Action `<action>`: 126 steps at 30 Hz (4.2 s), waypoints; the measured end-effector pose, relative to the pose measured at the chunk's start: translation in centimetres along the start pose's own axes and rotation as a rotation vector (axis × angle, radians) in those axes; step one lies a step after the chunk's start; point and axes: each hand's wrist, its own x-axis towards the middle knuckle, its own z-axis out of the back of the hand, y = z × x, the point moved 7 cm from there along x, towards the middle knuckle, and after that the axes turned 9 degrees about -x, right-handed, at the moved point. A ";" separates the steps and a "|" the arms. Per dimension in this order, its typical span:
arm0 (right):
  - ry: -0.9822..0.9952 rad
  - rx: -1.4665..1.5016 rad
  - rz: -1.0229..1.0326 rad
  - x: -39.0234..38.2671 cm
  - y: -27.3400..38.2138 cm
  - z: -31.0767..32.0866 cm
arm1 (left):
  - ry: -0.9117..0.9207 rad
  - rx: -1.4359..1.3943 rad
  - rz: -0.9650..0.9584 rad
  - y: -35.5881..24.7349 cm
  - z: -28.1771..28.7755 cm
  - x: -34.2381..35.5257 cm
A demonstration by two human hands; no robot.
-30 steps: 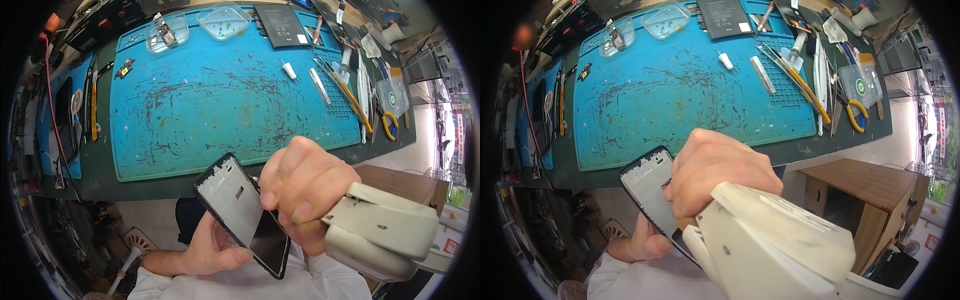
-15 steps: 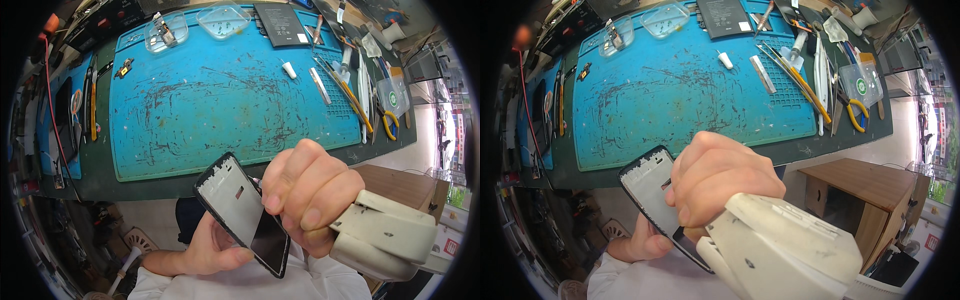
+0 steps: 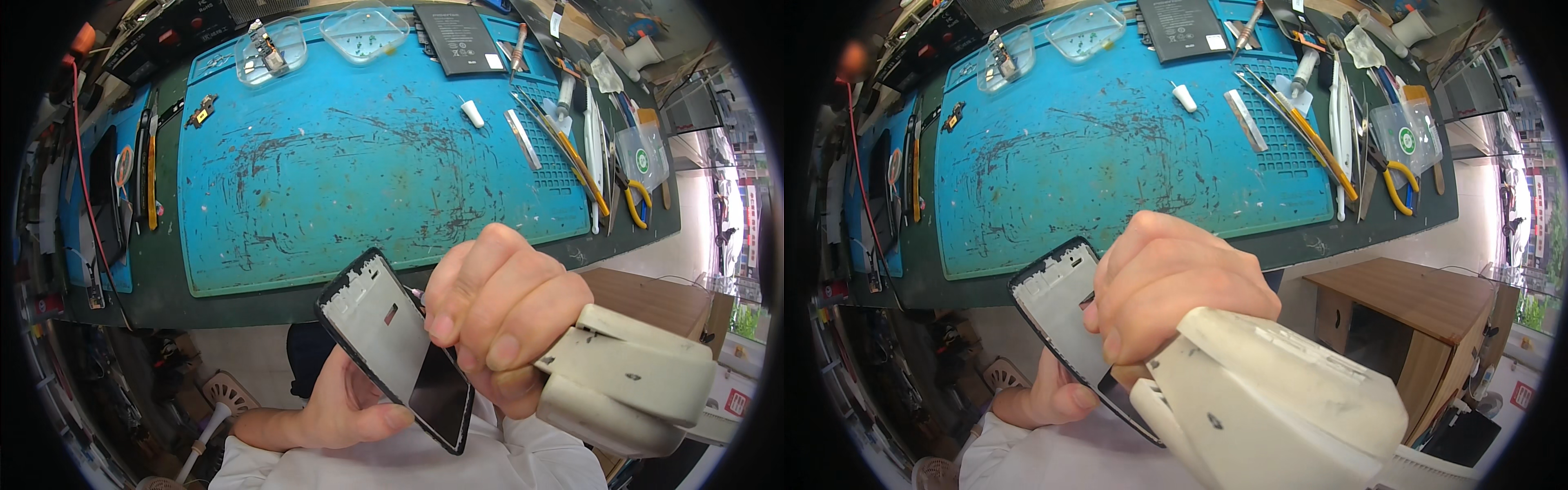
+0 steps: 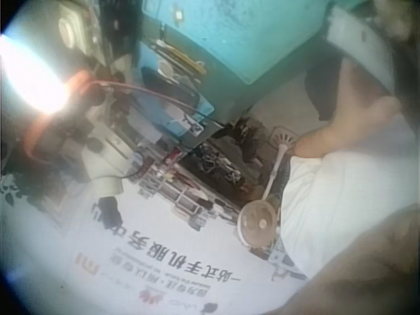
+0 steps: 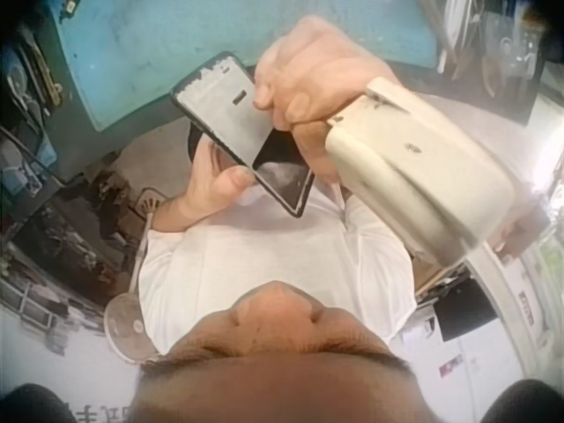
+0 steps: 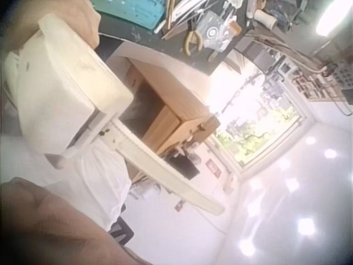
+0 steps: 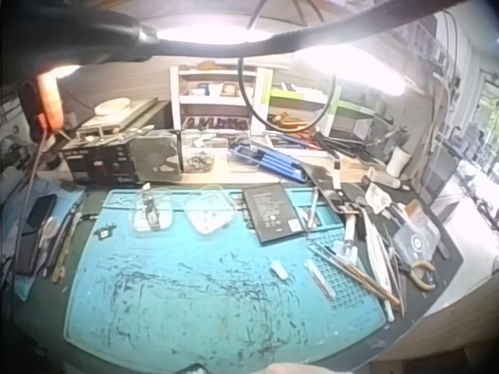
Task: The person uses a hot air gun to apply heat along the edges of a smartphone frame while holding it with the other hand. The person rotates the phone to heat different sides of the frame.
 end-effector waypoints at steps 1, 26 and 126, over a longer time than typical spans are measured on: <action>-0.002 0.000 -0.003 0.0 0.0 0.0 | 0.000 -0.003 -0.005 0.0 -0.1 0.0; -0.100 0.121 -0.146 -0.3 -0.8 0.6 | -0.068 0.033 0.003 -0.2 -0.5 -0.4; -0.162 0.019 -0.088 -1.4 0.9 1.3 | -0.035 0.034 -0.071 0.1 0.0 -0.1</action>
